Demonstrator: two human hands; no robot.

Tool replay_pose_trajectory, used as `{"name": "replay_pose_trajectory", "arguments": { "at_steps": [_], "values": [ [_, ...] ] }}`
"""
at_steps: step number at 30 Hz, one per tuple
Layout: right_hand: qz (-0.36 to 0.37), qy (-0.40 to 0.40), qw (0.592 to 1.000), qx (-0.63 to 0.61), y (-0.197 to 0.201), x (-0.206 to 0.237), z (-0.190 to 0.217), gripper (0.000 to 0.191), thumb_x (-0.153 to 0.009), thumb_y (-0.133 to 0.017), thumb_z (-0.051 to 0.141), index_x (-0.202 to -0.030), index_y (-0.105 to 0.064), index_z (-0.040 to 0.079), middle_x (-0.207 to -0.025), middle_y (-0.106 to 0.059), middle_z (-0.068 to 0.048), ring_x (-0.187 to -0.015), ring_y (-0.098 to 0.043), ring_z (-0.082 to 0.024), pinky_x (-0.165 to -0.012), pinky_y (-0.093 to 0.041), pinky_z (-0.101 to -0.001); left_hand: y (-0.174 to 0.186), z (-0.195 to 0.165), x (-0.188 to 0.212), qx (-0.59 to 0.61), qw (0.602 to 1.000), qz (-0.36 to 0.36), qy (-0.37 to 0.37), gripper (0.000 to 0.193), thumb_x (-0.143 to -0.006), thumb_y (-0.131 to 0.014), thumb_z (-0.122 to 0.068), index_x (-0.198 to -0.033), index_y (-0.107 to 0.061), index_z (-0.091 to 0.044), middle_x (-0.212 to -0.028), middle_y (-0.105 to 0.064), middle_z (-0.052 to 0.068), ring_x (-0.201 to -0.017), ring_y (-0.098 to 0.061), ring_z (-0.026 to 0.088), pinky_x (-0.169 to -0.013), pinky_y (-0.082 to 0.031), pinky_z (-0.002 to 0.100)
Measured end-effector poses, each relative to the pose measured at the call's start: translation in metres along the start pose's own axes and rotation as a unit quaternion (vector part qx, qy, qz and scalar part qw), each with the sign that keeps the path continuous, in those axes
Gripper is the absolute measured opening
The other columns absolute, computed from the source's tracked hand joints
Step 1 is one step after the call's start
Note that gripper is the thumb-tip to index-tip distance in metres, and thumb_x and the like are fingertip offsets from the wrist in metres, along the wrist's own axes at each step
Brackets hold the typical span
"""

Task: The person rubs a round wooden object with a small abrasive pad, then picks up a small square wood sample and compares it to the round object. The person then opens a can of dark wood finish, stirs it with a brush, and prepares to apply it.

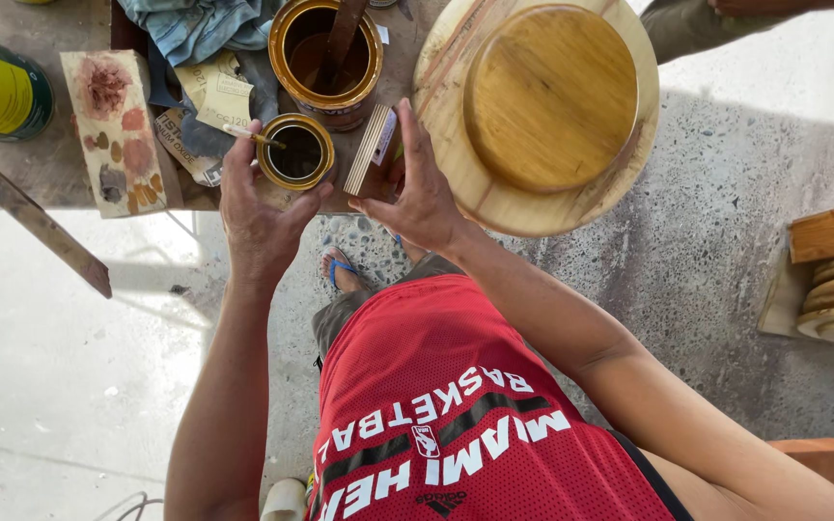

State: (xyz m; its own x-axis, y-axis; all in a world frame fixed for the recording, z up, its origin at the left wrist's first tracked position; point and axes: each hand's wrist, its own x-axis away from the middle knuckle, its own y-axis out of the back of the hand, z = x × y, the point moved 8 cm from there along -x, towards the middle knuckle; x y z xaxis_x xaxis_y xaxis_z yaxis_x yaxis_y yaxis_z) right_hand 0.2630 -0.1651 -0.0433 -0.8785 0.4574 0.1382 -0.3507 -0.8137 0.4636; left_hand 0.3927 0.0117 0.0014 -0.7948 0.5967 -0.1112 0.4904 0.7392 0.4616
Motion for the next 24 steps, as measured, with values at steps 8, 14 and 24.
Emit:
{"name": "replay_pose_trajectory", "arguments": {
  "at_steps": [8,14,24],
  "values": [
    [-0.104,0.167,0.979,0.058,-0.002,0.001,0.025,0.13,-0.086,-0.095,0.036,-0.166,0.003,0.008,-0.168,-0.021,-0.024,-0.152,-0.041,-0.037,-0.116,-0.053,-0.0396,0.02,-0.013,0.013,-0.057,0.997,0.008,-0.047,0.092,-0.078,-0.098,-0.023,-0.152,-0.047,-0.002,-0.144,-0.053,0.017,-0.135,-0.056,0.03,-0.115,-0.05,0.042],
    [-0.172,0.22,0.935,0.217,-0.002,0.007,0.039,0.136,-0.081,-0.088,0.056,-0.165,0.006,0.006,-0.164,-0.017,-0.028,-0.15,-0.031,-0.046,-0.12,-0.043,-0.0517,0.033,-0.014,0.024,-0.07,0.996,-0.015,-0.057,0.085,-0.082,-0.097,-0.02,-0.151,-0.049,-0.005,-0.138,-0.054,0.012,-0.131,-0.058,0.027,-0.112,-0.051,0.042],
    [-0.024,0.203,0.978,0.042,0.006,0.059,0.125,0.07,-0.096,-0.077,0.049,-0.148,-0.055,0.008,-0.114,-0.066,-0.009,-0.1,-0.067,-0.02,-0.087,-0.059,-0.0336,0.035,-0.034,0.061,-0.035,0.997,0.043,-0.051,0.083,-0.08,-0.093,-0.022,-0.148,-0.048,-0.007,-0.15,-0.054,0.017,-0.138,-0.057,0.031,-0.11,-0.055,0.043]
  ]
}}
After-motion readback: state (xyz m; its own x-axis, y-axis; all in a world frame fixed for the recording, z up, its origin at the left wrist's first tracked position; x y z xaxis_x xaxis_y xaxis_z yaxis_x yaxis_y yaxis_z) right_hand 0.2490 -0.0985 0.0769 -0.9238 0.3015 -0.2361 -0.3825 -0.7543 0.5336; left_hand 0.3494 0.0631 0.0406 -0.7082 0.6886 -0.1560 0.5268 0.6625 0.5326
